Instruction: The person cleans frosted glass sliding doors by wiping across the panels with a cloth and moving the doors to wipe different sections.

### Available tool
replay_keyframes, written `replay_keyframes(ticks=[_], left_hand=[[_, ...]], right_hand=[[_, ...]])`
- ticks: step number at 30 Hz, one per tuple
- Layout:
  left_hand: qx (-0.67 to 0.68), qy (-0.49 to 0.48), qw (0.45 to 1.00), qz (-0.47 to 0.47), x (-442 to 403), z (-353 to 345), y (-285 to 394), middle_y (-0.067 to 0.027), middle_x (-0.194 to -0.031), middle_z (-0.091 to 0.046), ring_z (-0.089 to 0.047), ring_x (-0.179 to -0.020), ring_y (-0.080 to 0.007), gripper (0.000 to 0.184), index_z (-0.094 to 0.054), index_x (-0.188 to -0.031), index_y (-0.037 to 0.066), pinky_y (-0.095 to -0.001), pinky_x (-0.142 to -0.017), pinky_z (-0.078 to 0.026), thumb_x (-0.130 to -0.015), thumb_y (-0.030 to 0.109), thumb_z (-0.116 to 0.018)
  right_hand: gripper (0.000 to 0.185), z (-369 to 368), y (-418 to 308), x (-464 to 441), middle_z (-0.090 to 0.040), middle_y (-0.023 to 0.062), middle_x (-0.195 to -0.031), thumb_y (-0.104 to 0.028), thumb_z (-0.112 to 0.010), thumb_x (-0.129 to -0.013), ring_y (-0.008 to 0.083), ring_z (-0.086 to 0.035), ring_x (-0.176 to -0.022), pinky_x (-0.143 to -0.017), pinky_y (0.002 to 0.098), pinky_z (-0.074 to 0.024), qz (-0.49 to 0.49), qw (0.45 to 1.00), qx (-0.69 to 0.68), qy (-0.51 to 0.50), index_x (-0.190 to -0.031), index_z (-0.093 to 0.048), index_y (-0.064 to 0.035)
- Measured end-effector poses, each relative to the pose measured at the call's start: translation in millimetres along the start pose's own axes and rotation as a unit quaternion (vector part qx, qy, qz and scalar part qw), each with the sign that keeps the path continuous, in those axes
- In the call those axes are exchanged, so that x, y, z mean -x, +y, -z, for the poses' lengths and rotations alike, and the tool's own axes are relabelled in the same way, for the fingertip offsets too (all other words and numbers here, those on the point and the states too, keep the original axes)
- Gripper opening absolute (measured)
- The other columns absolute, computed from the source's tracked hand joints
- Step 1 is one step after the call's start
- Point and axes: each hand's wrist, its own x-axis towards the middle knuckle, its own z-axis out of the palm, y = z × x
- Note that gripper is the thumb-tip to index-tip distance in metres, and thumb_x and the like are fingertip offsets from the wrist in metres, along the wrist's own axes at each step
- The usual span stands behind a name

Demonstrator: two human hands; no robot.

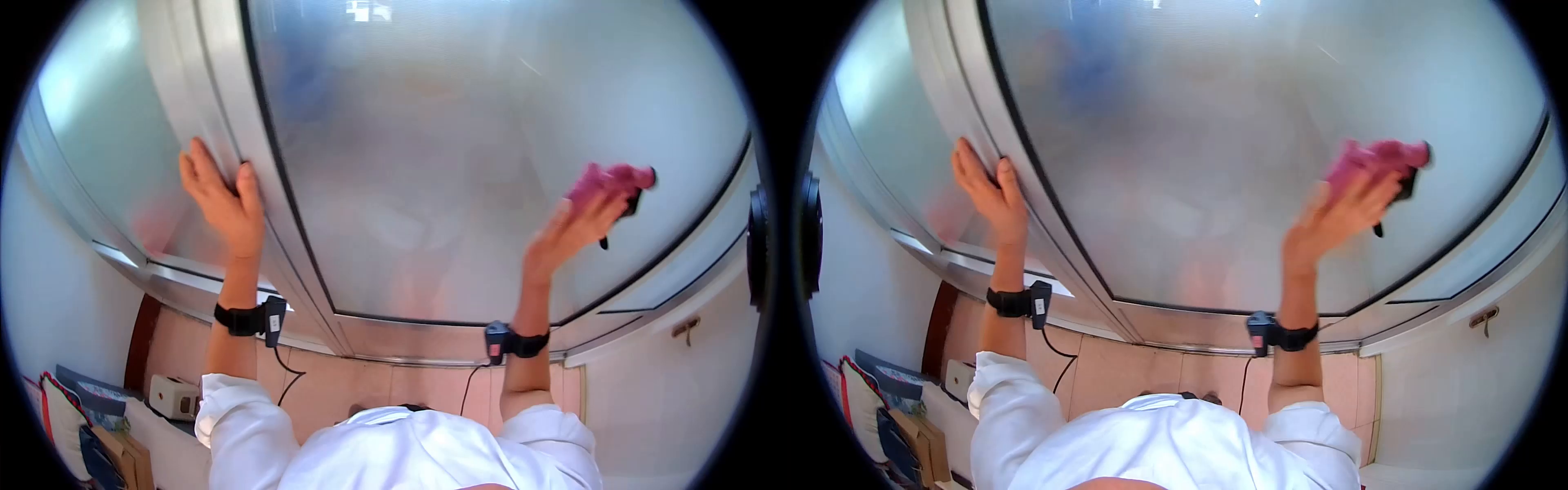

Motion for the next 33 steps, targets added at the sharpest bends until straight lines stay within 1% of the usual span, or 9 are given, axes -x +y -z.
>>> replay_keyframes(ticks=[6, 8, 11, 13, 15, 19, 25, 27, 33], left_hand=[[0.04, 0.009, 0.999, 0.03, -1.4, -0.2, -0.7, -0.0261, -0.141, -0.036, -0.035, -0.127, -0.0443, 0.063, -0.033, -0.141, -0.003, -0.0459, -0.105, -0.03, -0.09, 0.023, -0.058], [0.012, 0.014, 1.0, 0.014, -0.3, 2.2, -8.4, -0.026, -0.141, -0.037, -0.034, -0.128, -0.0443, 0.062, -0.034, -0.141, -0.003, -0.046, -0.105, -0.03, -0.09, 0.024, -0.058], [-0.023, -0.012, 1.0, 0.005, 2.3, 0.2, -14.7, -0.0268, -0.141, -0.035, -0.033, -0.129, -0.0439, 0.063, -0.035, -0.141, -0.002, -0.0479, -0.107, -0.028, -0.091, 0.029, -0.058], [-0.046, -0.014, 0.999, -0.021, 7.5, -1.5, -28.4, -0.0273, -0.143, -0.032, -0.033, -0.13, -0.0443, 0.063, -0.035, -0.141, -0.001, -0.0487, -0.107, -0.029, -0.091, 0.03, -0.057], [-0.02, 0.003, 0.999, -0.028, 7.9, -1.1, -25.4, -0.0246, -0.144, -0.033, -0.031, -0.131, -0.0438, 0.062, -0.034, -0.142, -0.002, -0.0479, -0.107, -0.028, -0.093, 0.029, -0.055], [-0.023, -0.003, 0.999, -0.027, 5.1, 3.3, -20.1, -0.0264, -0.143, -0.032, -0.031, -0.132, -0.0421, 0.059, -0.031, -0.143, -0.002, -0.0467, -0.108, -0.026, -0.095, 0.027, -0.051], [-0.039, 0.009, 0.998, -0.05, 1.8, 2.8, -19.5, -0.0263, -0.142, -0.031, -0.032, -0.131, -0.0399, 0.059, -0.029, -0.144, -0.002, -0.046, -0.109, -0.024, -0.098, 0.031, -0.045], [-0.042, 0.014, 0.998, -0.048, 1.8, 1.8, -15.8, -0.0259, -0.143, -0.031, -0.032, -0.131, -0.0395, 0.058, -0.03, -0.144, -0.001, -0.0456, -0.109, -0.025, -0.098, 0.032, -0.043], [-0.067, 0.019, 0.997, -0.041, 3.4, 3.8, -20.6, -0.0232, -0.145, -0.031, -0.031, -0.133, -0.0372, 0.056, -0.03, -0.143, -0.001, -0.0437, -0.11, -0.024, -0.098, 0.029, -0.044]], right_hand=[[0.054, -32.5, -177.1, 29.3, -0.026, 0.0119, -0.153, -0.04, -0.05, -0.091, 0.0327, -0.021, -0.141, -0.108, 0.0626, -0.0071, 0.128, 0.973, -0.092, -0.167, -0.141, -0.042, -0.0212], [0.057, -36.7, -216.8, 41.2, -0.029, 0.0074, -0.152, -0.041, -0.053, -0.089, 0.0238, -0.024, -0.141, -0.108, 0.0617, -0.0123, 0.187, 0.947, -0.142, -0.217, -0.141, -0.043, -0.0187], [0.057, -41.9, -240.6, 62.8, -0.033, 0.009, -0.15, -0.039, -0.053, -0.089, 0.024, -0.028, -0.14, -0.109, 0.06, -0.0085, 0.209, 0.932, -0.158, -0.25, -0.14, -0.043, -0.016], [0.056, -42.9, -226.2, 62.2, -0.034, 0.0078, -0.15, -0.038, -0.054, -0.089, 0.022, -0.029, -0.139, -0.11, 0.059, -0.0094, 0.227, 0.944, -0.097, -0.221, -0.139, -0.045, -0.0151], [0.054, -34.3, -202.5, 53.2, -0.036, 0.0042, -0.148, -0.037, -0.056, -0.087, 0.0197, -0.031, -0.138, -0.11, 0.0573, -0.0109, 0.325, 0.924, -0.088, -0.182, -0.136, -0.048, -0.0165], [0.057, -15.9, -132.9, 41.3, -0.039, 0.0015, -0.146, -0.04, -0.059, -0.083, 0.0201, -0.032, -0.137, -0.11, 0.0574, -0.0126, 0.312, 0.935, -0.05, -0.16, -0.135, -0.049, -0.0179], [0.065, 19.4, 7.2, 12.6, -0.032, 0.0139, -0.148, -0.048, -0.063, -0.079, 0.0354, -0.028, -0.137, -0.104, 0.0637, -0.0163, 0.136, 0.976, -0.01, -0.167, -0.135, -0.049, -0.0165], [0.068, 27.8, 53.9, 4.8, -0.027, 0.0216, -0.149, -0.049, -0.058, -0.083, 0.0426, -0.023, -0.137, -0.104, 0.0644, -0.0144, 0.101, 0.987, 0.006, -0.128, -0.138, -0.043, -0.0115], [0.073, 51.8, 147.2, -7.7, -0.018, 0.028, -0.15, -0.053, -0.036, -0.094, 0.0467, -0.016, -0.138, -0.108, 0.0607, -0.0097, 0.018, 0.999, -0.003, -0.031, -0.145, -0.027, -0.0016]])
